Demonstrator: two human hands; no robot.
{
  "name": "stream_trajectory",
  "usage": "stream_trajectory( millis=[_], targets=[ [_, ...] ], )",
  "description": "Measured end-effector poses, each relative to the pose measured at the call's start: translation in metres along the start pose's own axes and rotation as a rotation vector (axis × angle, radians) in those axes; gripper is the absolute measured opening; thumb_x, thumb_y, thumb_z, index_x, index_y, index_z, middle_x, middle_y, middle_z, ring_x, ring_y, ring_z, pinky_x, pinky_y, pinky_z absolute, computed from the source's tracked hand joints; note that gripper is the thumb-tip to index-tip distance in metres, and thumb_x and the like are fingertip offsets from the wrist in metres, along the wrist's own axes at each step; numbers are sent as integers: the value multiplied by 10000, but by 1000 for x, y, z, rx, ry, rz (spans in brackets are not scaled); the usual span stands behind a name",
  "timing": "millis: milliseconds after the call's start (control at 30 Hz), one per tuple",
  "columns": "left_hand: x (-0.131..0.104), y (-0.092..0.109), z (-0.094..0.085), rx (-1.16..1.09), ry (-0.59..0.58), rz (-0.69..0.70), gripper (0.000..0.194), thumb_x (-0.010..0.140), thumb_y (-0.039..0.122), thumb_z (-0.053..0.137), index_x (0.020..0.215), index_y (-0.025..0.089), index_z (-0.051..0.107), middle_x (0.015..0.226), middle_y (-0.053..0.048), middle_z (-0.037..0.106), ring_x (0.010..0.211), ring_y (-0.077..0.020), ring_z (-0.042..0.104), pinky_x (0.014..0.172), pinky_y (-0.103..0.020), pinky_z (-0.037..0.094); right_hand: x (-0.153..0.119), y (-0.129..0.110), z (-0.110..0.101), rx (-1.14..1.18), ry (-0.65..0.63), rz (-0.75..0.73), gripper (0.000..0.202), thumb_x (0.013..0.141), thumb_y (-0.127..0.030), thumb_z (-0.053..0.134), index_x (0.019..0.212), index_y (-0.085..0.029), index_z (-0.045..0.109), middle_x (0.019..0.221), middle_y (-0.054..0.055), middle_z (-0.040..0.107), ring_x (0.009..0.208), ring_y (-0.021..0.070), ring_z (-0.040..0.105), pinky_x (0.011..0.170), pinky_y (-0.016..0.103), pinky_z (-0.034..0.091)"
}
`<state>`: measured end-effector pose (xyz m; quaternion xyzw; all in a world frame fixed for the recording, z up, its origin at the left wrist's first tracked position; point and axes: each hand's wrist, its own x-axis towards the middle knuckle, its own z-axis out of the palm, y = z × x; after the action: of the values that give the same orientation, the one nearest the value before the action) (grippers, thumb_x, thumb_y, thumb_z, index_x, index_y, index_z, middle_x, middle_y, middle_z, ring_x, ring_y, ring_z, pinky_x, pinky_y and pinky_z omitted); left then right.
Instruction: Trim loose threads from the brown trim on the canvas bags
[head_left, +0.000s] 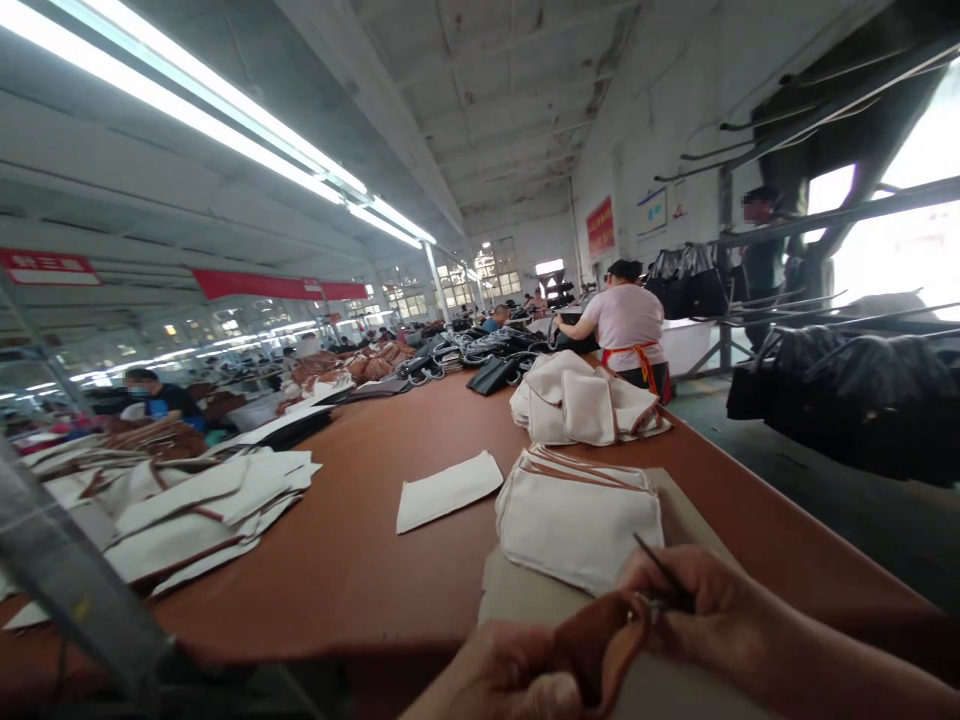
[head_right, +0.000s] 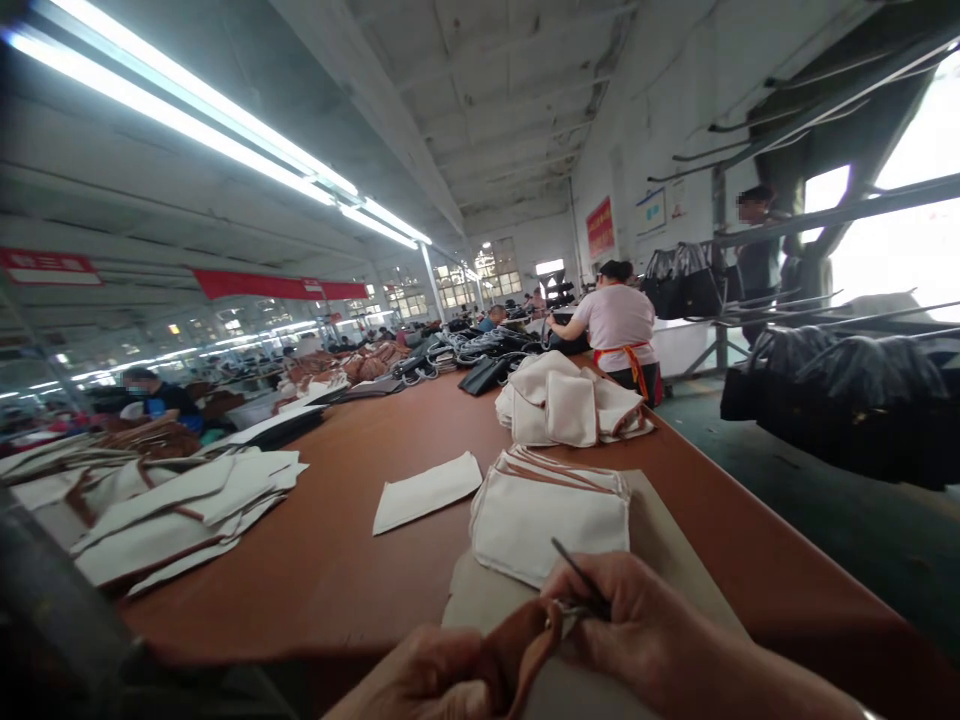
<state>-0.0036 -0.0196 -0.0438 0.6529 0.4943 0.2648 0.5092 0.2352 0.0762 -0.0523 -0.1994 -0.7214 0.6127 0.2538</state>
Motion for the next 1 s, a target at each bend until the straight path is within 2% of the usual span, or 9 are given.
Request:
stream_trajectory(
  millis=[67,233,367,467,567,700,867,933,1000],
  targets=[
    [-10,-4,-15,104,-85,-94,472,844,652,607,751,190,572,682,39,413,605,-101,333,514,-217,214,2,4,-15,80,-45,-3,381,869,-522,705,902,-145,658,831,31,647,741,161,531,665,265,413],
    [-26,-10,-31,274,-33,-173,344,806,316,679,580,209,441,556,73,345,518,-88,284,443,-226,169,16,17,-51,60,6,20,474,803,-595,733,911,-137,684,859,84,695,767,227,642,693,327,483],
    [-25,8,-35,284,-39,-200,349,834,294,656,588,210,424,550,85,321,491,-77,270,406,-209,185,34,30,-64,-548,287,-97,299,867,-431,654,978,-158,703,971,137,724,949,329,675,845,445,510],
    [-13,25,-28,271,-65,-109,392,852,290,652,559,199,407,549,88,300,514,-73,280,453,-193,221,39,22,-39,-798,450,-250,298,873,-400,640,1061,-177,702,1135,169,705,1111,361,627,976,506,454],
    [5,37,-13,257,-54,-48,358,802,195,645,497,189,458,509,97,344,528,-76,351,489,-187,265,35,1,9,-532,220,-265,377,912,-439,620,1208,-209,660,1238,148,683,1147,308,621,948,397,494],
    [16,44,-4,153,9,5,322,835,200,527,531,162,625,654,63,569,787,-125,589,650,-183,415,37,-12,57,-265,-41,-161,672,645,-297,825,1273,-161,628,1181,112,704,1017,288,647,866,326,515],
    [2,21,-33,-77,-90,-109,430,878,523,641,651,165,573,593,72,382,539,-72,292,491,-201,235,44,9,52,-211,-97,-31,224,638,-134,693,861,-153,686,814,-1,683,786,190,586,690,245,441],
    [-5,3,-45,-187,-85,-147,524,818,647,672,691,151,564,653,48,409,595,-77,319,543,-205,247,42,23,42,-123,-58,-41,86,705,-194,687,756,-157,629,748,-9,623,725,158,524,648,240,394],
    [-11,-12,-50,-280,-72,-174,584,691,678,775,816,127,623,742,9,494,668,-98,406,614,-211,299,40,39,33,39,-47,-58,196,751,-295,719,730,-166,574,734,-17,572,675,130,457,605,234,354]
  ],
)
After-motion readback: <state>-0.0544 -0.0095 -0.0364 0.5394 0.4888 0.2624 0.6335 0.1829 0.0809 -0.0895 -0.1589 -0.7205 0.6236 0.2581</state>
